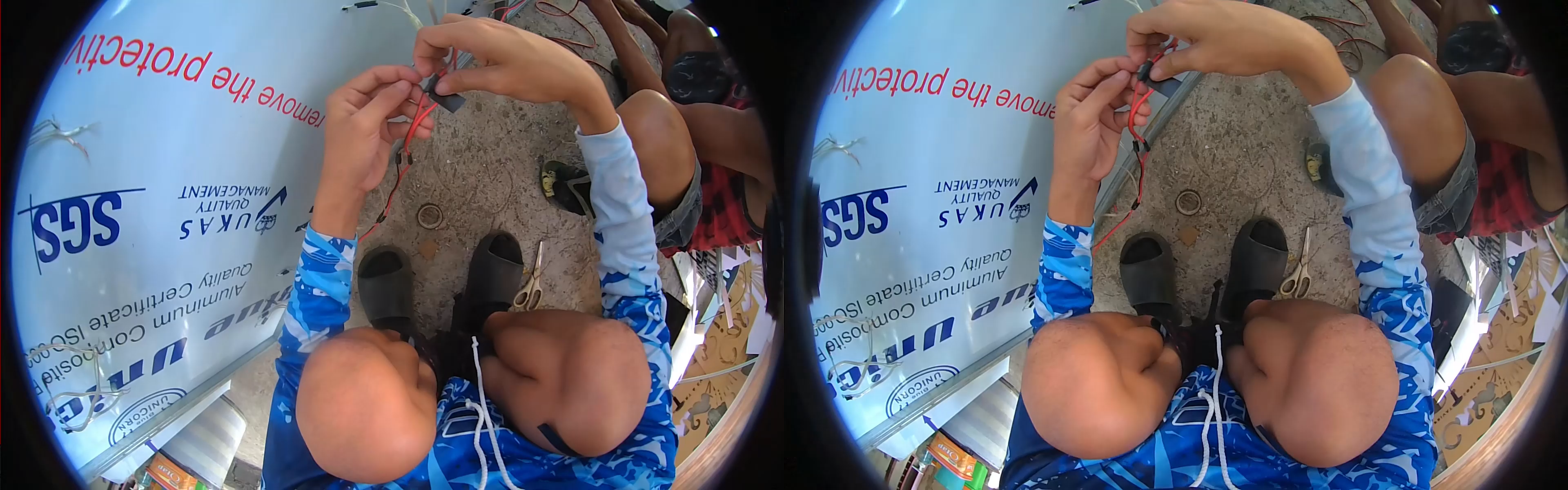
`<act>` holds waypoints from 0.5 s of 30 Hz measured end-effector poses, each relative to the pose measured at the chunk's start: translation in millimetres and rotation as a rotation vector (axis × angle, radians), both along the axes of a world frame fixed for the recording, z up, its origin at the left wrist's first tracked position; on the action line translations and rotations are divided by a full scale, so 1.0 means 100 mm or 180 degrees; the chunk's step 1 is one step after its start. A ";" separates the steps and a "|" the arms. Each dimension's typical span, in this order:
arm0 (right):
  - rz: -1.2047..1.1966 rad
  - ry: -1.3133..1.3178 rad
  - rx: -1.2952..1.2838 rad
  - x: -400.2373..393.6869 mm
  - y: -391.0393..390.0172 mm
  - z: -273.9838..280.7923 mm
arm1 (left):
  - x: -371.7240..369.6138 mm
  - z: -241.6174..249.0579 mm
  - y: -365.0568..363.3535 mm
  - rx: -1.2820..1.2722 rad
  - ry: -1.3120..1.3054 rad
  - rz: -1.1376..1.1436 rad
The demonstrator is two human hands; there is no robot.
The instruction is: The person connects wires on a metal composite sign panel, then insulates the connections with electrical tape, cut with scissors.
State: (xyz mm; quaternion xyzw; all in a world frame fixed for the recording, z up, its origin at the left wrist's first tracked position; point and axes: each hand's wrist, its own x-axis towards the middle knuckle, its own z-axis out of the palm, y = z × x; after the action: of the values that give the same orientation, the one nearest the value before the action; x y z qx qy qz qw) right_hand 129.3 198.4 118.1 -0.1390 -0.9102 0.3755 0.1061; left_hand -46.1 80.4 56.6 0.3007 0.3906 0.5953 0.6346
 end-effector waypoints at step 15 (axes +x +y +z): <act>-0.0176 -0.0110 0.1447 -0.13 -0.24 0.15 | -0.12 -0.05 0.05 -0.0212 -0.0783 -0.0608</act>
State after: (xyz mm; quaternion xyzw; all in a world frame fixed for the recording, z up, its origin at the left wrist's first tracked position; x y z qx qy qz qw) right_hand 116.1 174.8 133.3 -0.1428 -0.9689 0.1553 0.1293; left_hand -58.3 85.4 51.8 0.2400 0.2992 0.5512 0.7409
